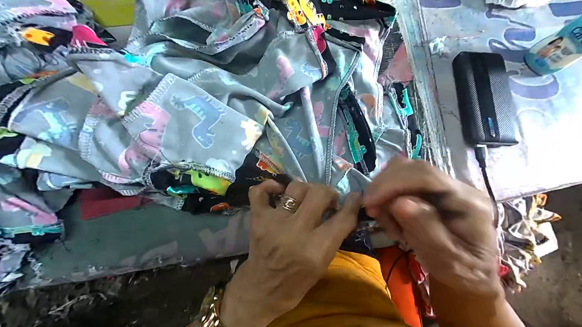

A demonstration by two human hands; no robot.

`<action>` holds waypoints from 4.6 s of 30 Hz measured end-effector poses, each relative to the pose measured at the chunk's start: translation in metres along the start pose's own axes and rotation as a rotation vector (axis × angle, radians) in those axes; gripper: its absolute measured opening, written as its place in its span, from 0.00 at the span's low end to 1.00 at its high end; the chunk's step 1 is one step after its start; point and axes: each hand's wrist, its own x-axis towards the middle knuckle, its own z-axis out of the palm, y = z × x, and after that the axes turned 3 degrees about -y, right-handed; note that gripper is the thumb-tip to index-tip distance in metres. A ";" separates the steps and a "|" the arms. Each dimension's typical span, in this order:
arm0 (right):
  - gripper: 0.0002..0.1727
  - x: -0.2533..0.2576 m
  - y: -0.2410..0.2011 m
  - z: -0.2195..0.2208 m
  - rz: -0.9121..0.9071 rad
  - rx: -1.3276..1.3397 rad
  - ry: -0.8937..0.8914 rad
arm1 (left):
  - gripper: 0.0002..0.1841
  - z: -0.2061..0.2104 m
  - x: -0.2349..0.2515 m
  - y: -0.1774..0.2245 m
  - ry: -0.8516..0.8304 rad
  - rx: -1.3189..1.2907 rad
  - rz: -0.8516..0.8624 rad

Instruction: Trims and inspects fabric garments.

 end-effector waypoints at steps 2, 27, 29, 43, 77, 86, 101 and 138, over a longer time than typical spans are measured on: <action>0.08 0.006 0.013 0.006 0.118 0.029 -0.033 | 0.09 0.002 -0.003 -0.001 0.023 0.023 0.038; 0.07 -0.004 0.019 0.003 0.102 -0.145 -0.136 | 0.13 0.006 -0.005 0.003 0.106 -0.321 -0.168; 0.07 -0.004 0.019 0.003 0.132 -0.078 -0.100 | 0.12 0.005 -0.003 0.003 0.103 -0.327 -0.176; 0.23 -0.034 0.000 0.008 0.076 -0.763 -0.050 | 0.06 0.006 -0.014 -0.001 0.126 -0.276 -0.022; 0.07 -0.040 0.006 0.008 -0.223 -0.781 -0.018 | 0.06 0.004 -0.040 0.004 0.294 -0.154 0.132; 0.07 -0.041 0.011 0.006 -0.236 -0.804 -0.017 | 0.06 0.004 -0.038 0.004 0.289 -0.158 0.122; 0.09 -0.034 0.007 0.004 -0.292 -0.830 -0.051 | 0.05 0.000 -0.034 0.012 0.278 -0.116 0.162; 0.07 0.005 0.015 0.017 -0.072 -0.206 -0.060 | 0.03 -0.012 -0.008 0.005 0.250 -0.582 -0.268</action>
